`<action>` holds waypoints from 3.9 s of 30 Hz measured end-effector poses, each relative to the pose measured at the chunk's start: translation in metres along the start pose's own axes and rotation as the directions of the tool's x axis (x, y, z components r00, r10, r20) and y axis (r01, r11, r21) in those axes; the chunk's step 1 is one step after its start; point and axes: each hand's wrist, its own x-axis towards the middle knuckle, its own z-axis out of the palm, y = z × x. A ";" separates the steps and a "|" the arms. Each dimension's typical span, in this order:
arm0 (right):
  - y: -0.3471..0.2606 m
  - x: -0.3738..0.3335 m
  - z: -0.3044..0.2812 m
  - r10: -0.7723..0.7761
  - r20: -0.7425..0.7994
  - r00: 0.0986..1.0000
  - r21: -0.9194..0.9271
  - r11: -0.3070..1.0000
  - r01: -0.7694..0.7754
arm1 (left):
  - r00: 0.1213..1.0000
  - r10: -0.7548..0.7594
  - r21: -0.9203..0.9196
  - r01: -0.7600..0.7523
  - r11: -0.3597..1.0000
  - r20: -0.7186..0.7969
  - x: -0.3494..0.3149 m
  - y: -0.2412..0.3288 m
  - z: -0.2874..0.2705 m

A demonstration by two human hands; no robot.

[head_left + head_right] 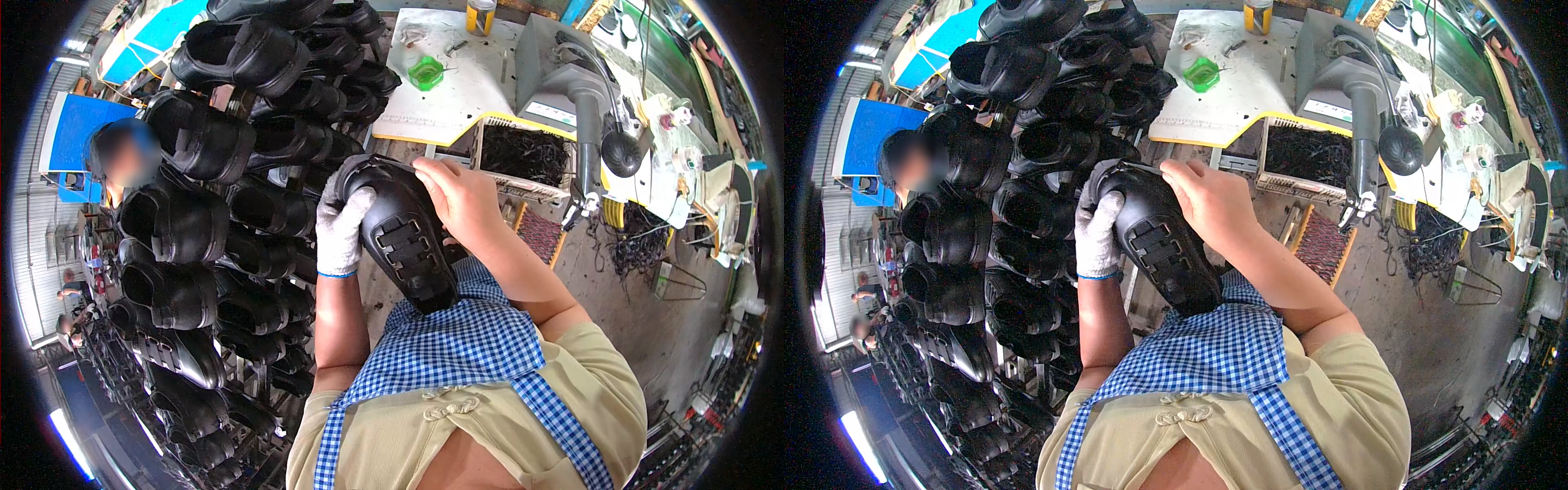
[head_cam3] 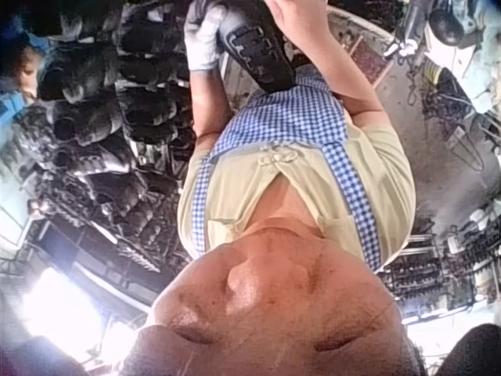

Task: Assembling and finishing components of leather shoes in a factory setting.

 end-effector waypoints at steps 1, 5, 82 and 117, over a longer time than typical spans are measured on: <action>-0.001 0.001 -0.002 -0.001 0.001 1.000 0.002 1.000 0.001 | 1.000 0.001 0.001 -0.001 1.000 -0.002 0.000 0.000 -0.001; -0.009 0.005 -0.024 -0.067 0.088 0.994 0.042 0.997 0.064 | 1.000 0.021 -0.003 -0.021 1.000 -0.004 0.000 -0.002 -0.006; 0.012 0.047 -0.065 -0.175 0.323 0.930 -0.268 0.926 0.267 | 0.983 -0.066 0.168 0.037 0.985 0.171 0.008 0.009 0.031; 0.123 0.040 0.007 0.416 0.445 0.793 0.466 0.649 -0.602 | 0.988 -0.153 0.020 0.153 0.988 0.010 0.072 -0.041 0.003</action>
